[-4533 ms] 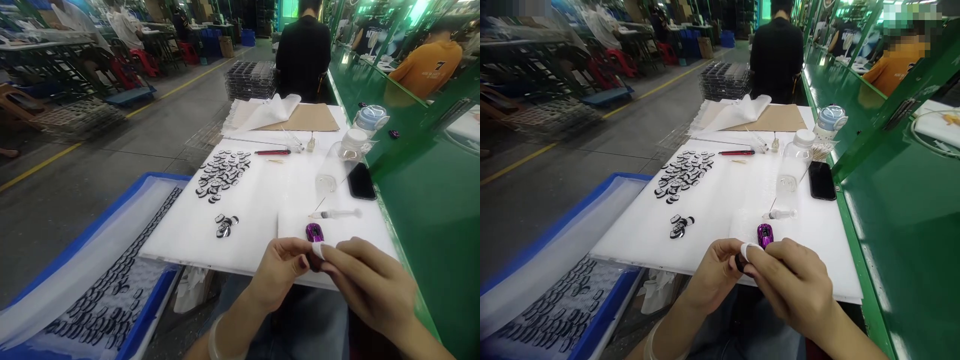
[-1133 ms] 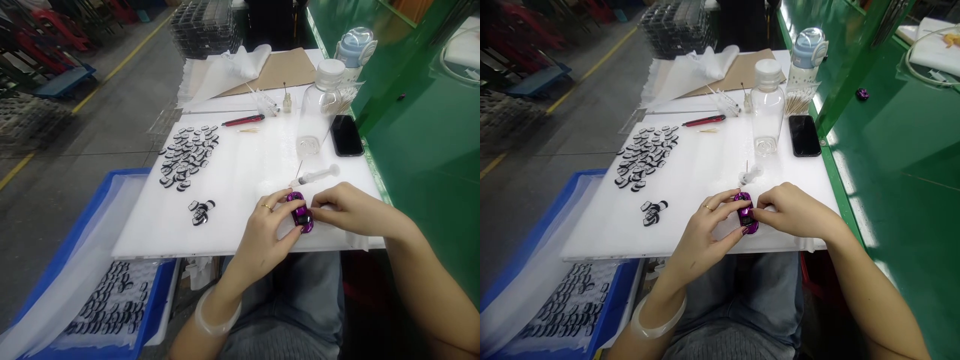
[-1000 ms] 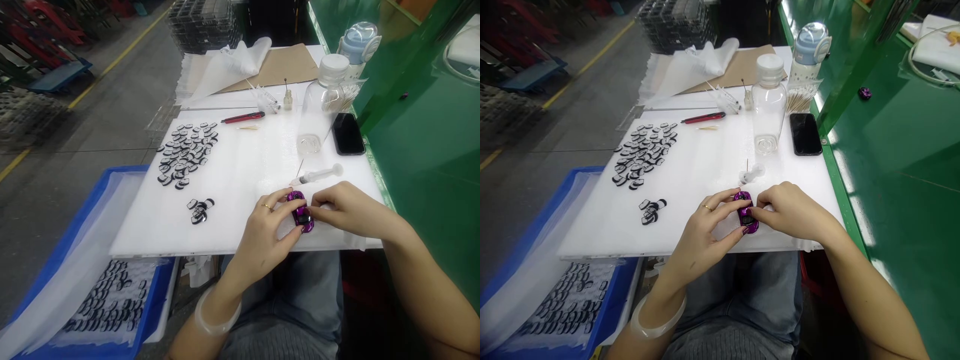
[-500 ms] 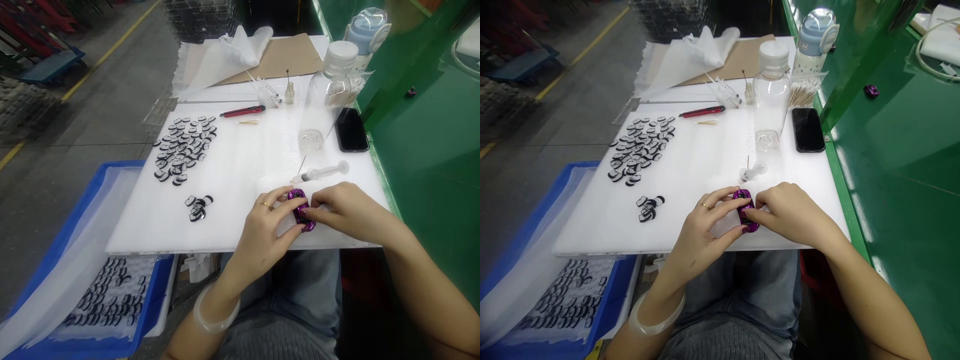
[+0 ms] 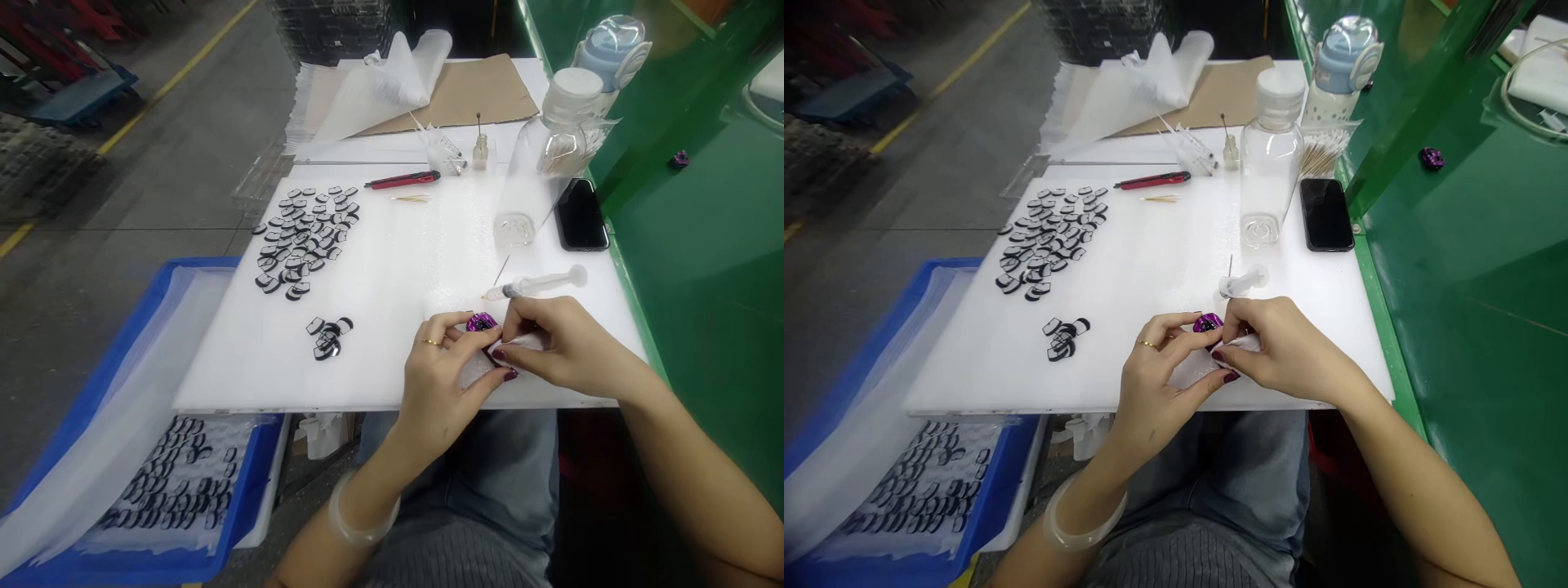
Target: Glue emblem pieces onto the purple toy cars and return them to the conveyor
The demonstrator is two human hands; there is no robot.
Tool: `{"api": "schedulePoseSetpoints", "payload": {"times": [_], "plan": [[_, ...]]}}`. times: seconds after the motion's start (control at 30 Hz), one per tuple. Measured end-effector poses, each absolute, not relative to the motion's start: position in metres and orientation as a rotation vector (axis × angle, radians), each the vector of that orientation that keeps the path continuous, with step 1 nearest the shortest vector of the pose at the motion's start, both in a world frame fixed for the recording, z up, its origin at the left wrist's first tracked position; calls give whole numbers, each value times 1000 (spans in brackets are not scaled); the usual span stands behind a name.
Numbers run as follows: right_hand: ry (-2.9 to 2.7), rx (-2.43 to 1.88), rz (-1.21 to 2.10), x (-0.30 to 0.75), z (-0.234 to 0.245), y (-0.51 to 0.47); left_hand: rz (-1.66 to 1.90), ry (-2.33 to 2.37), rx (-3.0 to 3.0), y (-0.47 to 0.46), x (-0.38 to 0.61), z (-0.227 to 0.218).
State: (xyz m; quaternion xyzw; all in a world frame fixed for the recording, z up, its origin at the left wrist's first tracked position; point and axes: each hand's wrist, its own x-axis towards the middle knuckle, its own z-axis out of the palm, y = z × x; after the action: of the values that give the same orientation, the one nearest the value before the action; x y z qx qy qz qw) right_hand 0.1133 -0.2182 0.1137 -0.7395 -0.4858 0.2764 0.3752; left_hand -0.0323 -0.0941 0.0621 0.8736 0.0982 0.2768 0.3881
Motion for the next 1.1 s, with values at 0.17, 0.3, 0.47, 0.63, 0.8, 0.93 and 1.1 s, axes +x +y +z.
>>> {"api": "schedulePoseSetpoints", "payload": {"times": [0.17,0.3,0.47,0.63,0.8,0.93,1.1], "plan": [[-1188,-2011,754,120,120,-219,690,254,2223,-94,-33,63],[-1144,-2091,685,129,125,-223,680,253,2228,-93,-32,63],[-1070,-2156,190,136,126,-230,635,269,2219,-91,-32,66],[-1165,-2262,-25,128,137,-235,621,310,2177,-94,-28,72],[-1294,-2319,300,107,142,-240,623,321,2185,-95,-25,75],[-1329,-2583,226,80,128,-229,672,212,2210,-87,-33,67],[-1282,-2792,119,61,116,-204,895,132,2292,-75,-45,43]]}}
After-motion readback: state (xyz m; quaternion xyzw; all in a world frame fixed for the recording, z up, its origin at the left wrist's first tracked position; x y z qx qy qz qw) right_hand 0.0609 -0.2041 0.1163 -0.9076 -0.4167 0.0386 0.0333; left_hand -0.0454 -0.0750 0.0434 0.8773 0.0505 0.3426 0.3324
